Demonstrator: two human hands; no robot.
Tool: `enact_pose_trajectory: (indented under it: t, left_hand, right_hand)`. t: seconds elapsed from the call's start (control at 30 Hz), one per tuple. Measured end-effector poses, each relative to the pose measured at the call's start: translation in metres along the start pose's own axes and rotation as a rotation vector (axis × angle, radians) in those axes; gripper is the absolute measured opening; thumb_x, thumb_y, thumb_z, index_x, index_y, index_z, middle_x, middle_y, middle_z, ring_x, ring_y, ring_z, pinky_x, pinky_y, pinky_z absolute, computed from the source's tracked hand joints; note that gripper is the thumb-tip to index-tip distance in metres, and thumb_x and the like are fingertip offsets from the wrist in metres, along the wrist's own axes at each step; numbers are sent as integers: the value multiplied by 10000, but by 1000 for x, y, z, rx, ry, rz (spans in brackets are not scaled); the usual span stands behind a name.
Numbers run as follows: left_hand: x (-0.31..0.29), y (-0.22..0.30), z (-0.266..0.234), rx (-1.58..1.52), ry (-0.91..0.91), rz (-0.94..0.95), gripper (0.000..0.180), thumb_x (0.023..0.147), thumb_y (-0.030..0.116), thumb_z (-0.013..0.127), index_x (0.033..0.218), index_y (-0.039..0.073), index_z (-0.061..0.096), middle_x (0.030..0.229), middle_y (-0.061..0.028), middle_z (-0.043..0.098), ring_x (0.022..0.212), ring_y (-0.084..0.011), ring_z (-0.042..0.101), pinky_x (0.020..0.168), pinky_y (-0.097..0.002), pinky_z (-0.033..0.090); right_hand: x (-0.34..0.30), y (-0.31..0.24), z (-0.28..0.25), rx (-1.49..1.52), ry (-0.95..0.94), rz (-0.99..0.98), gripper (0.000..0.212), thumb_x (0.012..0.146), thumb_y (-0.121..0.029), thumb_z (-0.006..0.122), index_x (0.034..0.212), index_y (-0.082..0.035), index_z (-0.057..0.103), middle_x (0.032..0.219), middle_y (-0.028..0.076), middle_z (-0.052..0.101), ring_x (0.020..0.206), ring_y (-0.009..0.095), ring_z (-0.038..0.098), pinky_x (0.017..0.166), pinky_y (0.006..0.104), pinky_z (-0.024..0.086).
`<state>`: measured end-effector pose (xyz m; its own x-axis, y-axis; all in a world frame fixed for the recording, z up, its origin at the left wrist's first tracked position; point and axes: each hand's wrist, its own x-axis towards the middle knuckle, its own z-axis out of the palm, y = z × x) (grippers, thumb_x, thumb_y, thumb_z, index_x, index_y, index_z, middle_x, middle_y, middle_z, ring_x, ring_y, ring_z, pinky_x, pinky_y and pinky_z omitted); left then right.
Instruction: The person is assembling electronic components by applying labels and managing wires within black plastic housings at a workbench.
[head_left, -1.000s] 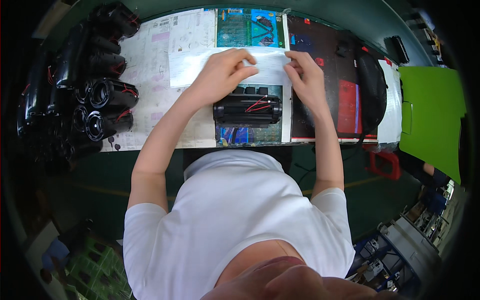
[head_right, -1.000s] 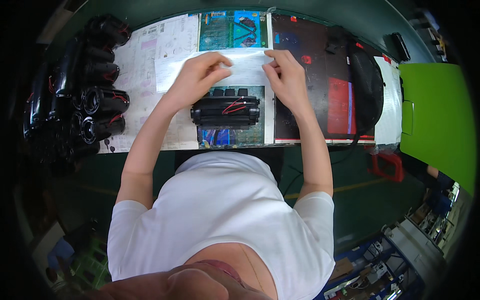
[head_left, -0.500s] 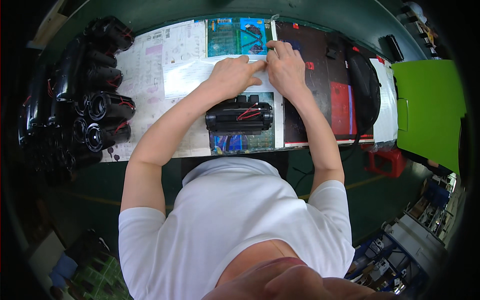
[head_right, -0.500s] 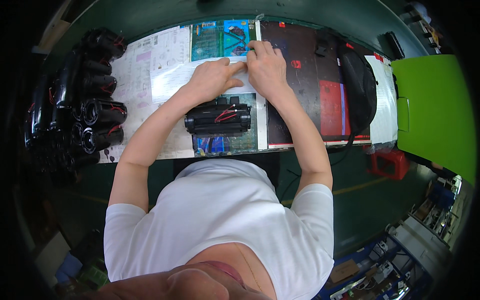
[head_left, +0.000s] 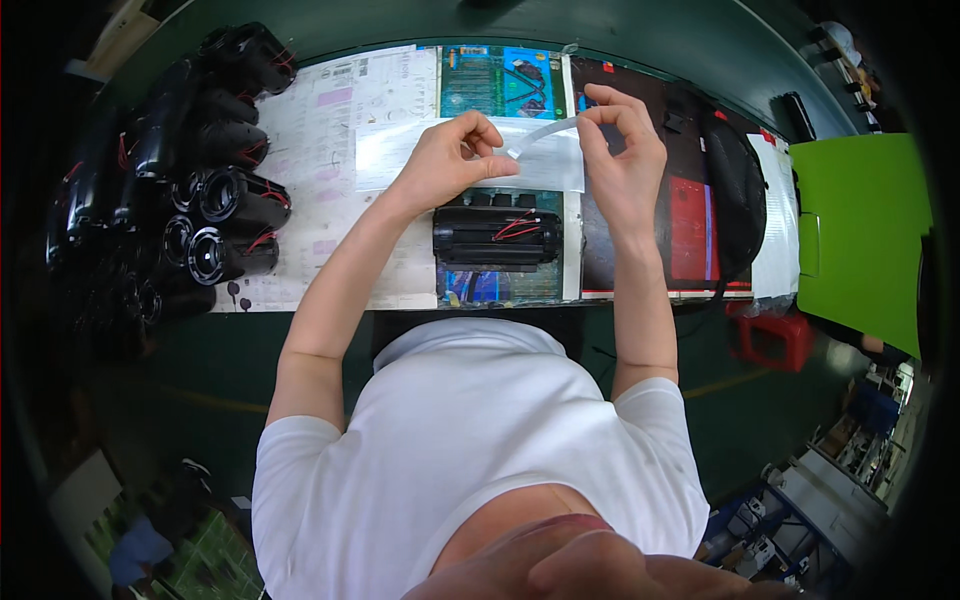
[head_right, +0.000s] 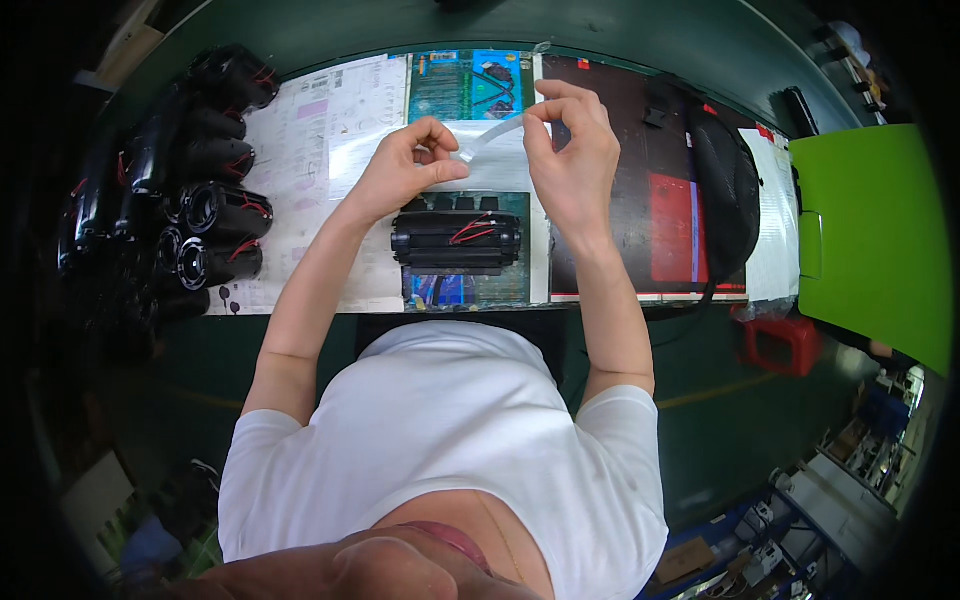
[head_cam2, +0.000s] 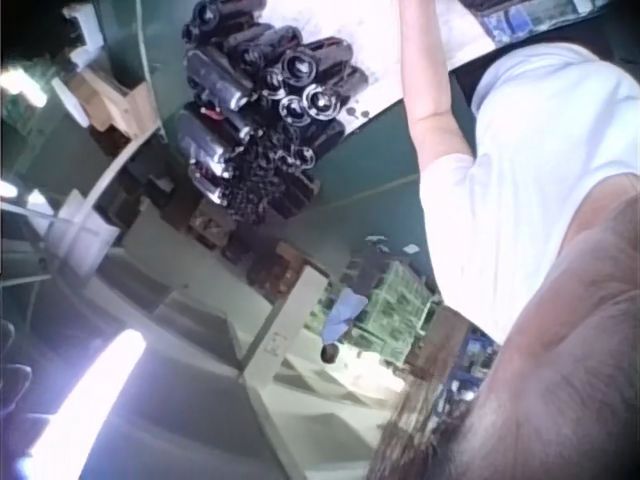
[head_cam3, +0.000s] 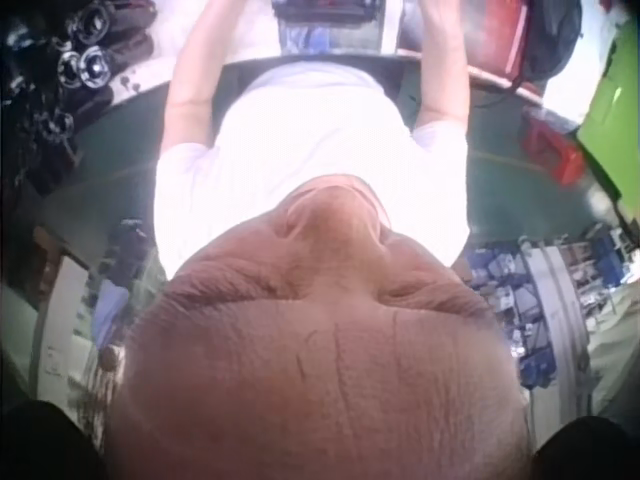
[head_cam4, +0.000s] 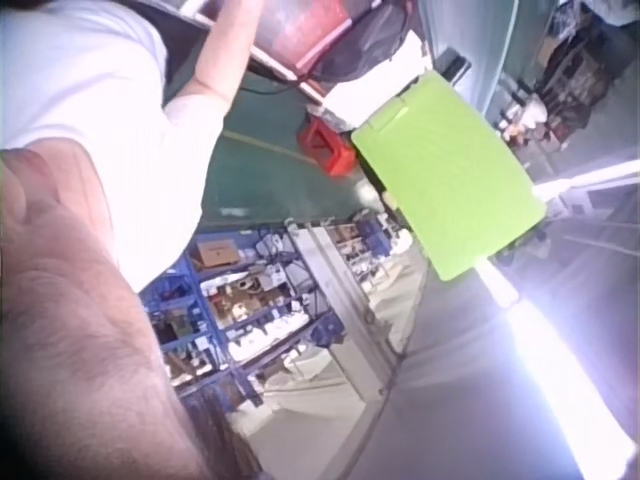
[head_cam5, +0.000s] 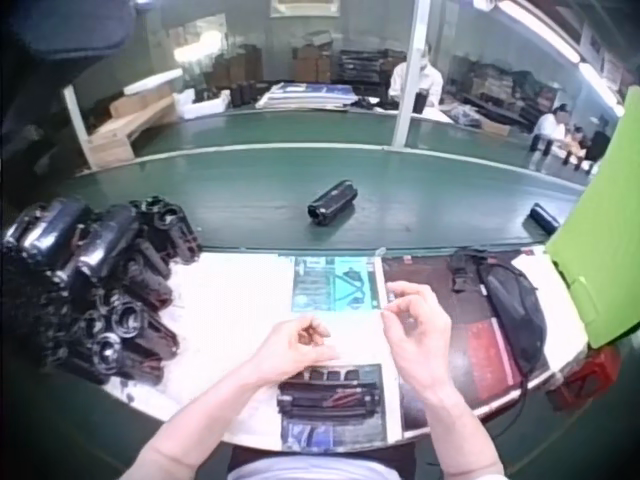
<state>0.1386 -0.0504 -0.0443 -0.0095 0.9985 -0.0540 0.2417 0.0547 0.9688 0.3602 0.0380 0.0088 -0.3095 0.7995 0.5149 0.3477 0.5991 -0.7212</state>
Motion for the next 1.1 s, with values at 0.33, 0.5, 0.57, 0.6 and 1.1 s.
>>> enact_pose_trajectory:
  t: [0.33, 0.5, 0.57, 0.6, 1.1]
  left_hand:
    - [-31, 1, -8, -113, 163, -96, 180, 964, 172, 821, 950, 21, 724, 903, -14, 689, 832, -93, 604, 807, -275, 514]
    - [-56, 16, -18, 237, 125, -176, 167, 960, 151, 789, 935, 16, 693, 987, -48, 655, 896, -115, 602, 856, -288, 512]
    - [-63, 12, -18, 230, 88, -200, 193, 942, 171, 797, 916, 19, 681, 1018, -69, 643, 928, -146, 604, 869, -307, 516]
    - [-65, 12, -18, 229, 86, -203, 193, 942, 171, 797, 916, 19, 681, 1018, -69, 643, 928, -146, 604, 869, -307, 516]
    - [-95, 32, -5, 381, 89, 116, 153, 875, 48, 792, 881, 38, 639, 1051, -94, 623, 1084, -293, 587, 976, -417, 487]
  right_hand:
    - [-36, 9, 18, 557, -101, 450, 62, 953, -42, 767, 988, 6, 784, 1259, 109, 778, 1065, 133, 697, 956, 303, 537]
    - [-76, 17, 27, 565, -256, 703, 61, 947, -9, 772, 982, 39, 779, 1101, 76, 810, 920, 99, 692, 892, 272, 548]
    - [-80, 11, 22, 554, -290, 651, 52, 947, -1, 768, 980, 37, 781, 1073, 74, 810, 913, 86, 685, 871, 269, 549]
    - [-81, 11, 21, 582, -291, 656, 50, 952, 1, 760, 981, 35, 781, 1074, 70, 808, 905, 84, 679, 864, 269, 549]
    - [-117, -7, 9, 309, -117, 214, 96, 902, 50, 775, 971, -5, 738, 1074, 106, 796, 1046, 226, 736, 961, 338, 548]
